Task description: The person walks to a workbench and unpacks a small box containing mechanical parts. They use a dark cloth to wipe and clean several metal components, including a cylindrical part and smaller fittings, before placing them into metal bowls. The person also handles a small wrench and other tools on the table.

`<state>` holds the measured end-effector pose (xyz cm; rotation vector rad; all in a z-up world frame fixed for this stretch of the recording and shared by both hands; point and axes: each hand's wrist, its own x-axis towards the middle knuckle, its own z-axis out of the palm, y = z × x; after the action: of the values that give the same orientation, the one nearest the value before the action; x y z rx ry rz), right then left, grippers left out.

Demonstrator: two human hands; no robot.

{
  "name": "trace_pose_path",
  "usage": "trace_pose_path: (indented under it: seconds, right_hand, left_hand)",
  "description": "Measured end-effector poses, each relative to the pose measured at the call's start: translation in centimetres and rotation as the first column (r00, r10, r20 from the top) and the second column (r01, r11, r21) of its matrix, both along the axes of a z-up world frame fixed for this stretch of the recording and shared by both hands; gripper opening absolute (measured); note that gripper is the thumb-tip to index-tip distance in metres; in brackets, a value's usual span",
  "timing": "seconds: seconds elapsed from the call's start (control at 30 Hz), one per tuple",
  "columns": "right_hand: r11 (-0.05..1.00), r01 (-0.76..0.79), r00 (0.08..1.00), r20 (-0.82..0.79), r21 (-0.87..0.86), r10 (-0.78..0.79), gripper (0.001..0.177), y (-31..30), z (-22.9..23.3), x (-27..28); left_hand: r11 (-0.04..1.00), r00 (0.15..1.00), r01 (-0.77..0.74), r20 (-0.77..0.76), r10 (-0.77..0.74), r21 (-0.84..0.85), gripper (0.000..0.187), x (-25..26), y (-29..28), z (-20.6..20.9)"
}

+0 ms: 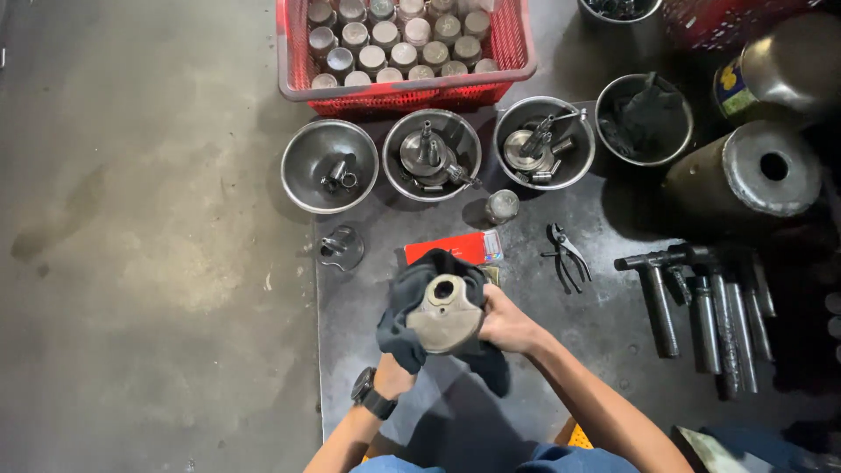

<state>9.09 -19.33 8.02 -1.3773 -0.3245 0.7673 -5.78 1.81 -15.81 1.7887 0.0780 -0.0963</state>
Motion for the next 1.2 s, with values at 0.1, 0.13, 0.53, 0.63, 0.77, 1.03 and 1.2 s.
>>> trace_pose_path:
  seconds: [0.1,0.13,0.53,0.63,0.77,1.03,1.2]
  right_hand:
    - [0.979,0.181,0.894,0.431,-0.091,-0.125,0.03,0.5,0.8,0.1]
    - [0.979,0.181,0.894,0.431,-0.09,-0.125,0.03,0.7,1.3,0.0]
    - [0.959,0.17,0.846,0.533,-0.225,-0.025,0.038,0.1,2.4,0.4]
    - [0.937,0.099,0.828,0.55,-0.336,0.109,0.035,-0.3,2.2,0.3]
    - [0.973,-0.031,0.962,0.259,-0.227,0.091,0.029,-0.3,0.8,0.0]
    - [0.96,0.083,0.927,0.374,-0.269,0.025,0.043,-0.9,1.8,0.1]
    - [0.964,0.154,0.864,0.502,-0.217,-0.025,0.04,-0.3,3.9,0.2]
  left_hand:
    - [0.985,0.981,0.003,0.191,-0.037,0.175,0.042,4.5,-0.7,14.9]
    - [0.984,0.981,0.003,0.19,-0.037,0.176,0.042,5.8,-1.1,19.4]
    - [0.966,0.898,-0.064,0.437,-0.054,0.25,0.086,8.2,-1.9,25.2]
    - [0.977,0.928,-0.054,0.37,-0.027,0.205,0.071,9.0,-2.7,27.1]
    - [0.999,0.953,-0.013,0.302,-0.003,0.053,0.059,8.8,-2.8,25.8]
    - [0.882,0.988,-0.142,-0.016,0.151,-0.45,0.045,8.8,-3.0,21.2]
    - [0.997,0.925,0.048,0.374,-0.064,0.053,0.055,9.8,-1.6,26.8]
